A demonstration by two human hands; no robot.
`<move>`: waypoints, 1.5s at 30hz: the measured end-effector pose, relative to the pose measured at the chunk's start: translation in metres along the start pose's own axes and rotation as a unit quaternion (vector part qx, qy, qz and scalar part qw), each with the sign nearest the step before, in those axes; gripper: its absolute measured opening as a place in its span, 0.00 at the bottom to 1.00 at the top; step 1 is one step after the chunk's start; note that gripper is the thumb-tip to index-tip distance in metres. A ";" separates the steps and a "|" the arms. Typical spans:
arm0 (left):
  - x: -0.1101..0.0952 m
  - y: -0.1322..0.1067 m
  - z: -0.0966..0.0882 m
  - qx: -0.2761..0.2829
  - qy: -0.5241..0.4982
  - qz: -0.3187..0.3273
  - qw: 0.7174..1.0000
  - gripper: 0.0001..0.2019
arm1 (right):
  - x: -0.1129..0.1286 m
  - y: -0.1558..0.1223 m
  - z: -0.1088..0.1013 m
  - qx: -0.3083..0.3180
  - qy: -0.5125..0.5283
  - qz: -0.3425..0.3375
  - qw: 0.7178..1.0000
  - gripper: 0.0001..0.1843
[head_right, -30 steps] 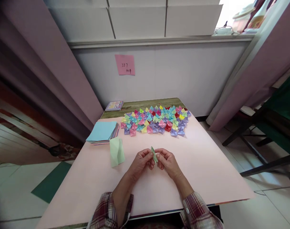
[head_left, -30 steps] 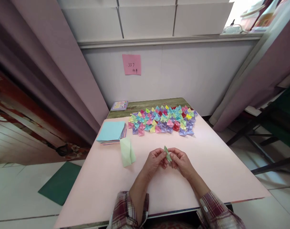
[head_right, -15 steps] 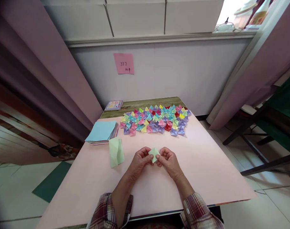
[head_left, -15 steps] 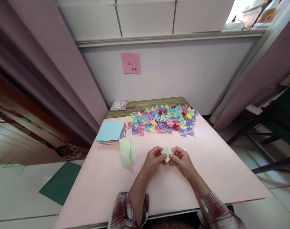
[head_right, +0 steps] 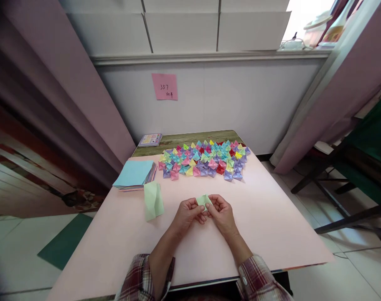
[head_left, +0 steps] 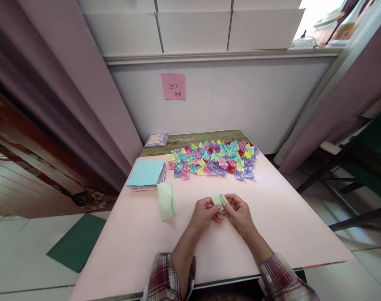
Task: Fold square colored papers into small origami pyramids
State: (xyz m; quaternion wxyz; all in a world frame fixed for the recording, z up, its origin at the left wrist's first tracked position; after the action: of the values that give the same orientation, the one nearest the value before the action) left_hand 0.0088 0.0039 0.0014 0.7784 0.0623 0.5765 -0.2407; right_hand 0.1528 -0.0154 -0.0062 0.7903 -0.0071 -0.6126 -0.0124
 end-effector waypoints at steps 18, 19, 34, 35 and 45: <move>-0.001 -0.001 0.002 0.041 -0.041 -0.034 0.998 0.21 | -0.004 -0.001 -0.005 0.023 -0.068 -0.037 0.997 0.14; -0.002 -0.002 0.002 0.043 -0.044 -0.034 0.997 0.21 | -0.004 -0.001 -0.005 0.020 -0.067 -0.043 0.997 0.13; -0.011 -0.005 0.006 0.033 -0.029 -0.037 0.998 0.17 | 0.006 -0.002 -0.007 0.058 -0.094 -0.082 0.991 0.16; -0.011 -0.005 0.006 0.035 -0.025 -0.038 0.998 0.16 | 0.006 -0.002 -0.007 0.054 -0.092 -0.081 0.991 0.16; -0.011 -0.006 0.006 0.032 -0.036 -0.027 0.998 0.14 | 0.001 -0.001 -0.005 0.022 -0.075 -0.064 0.995 0.10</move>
State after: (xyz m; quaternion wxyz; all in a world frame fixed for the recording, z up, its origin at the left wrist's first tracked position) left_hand 0.0088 -0.0005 0.0144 0.7897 0.0630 0.5412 -0.2820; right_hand 0.1575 -0.0167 -0.0069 0.7396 0.0486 -0.6696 -0.0486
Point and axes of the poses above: each hand's wrist, its own y-axis towards the middle knuckle, its own z-axis out of the palm, x = y × z, the point moved 1 cm from there along y, towards the middle knuckle, and after that the axes turned 3 degrees about x, right-handed, at the moved point
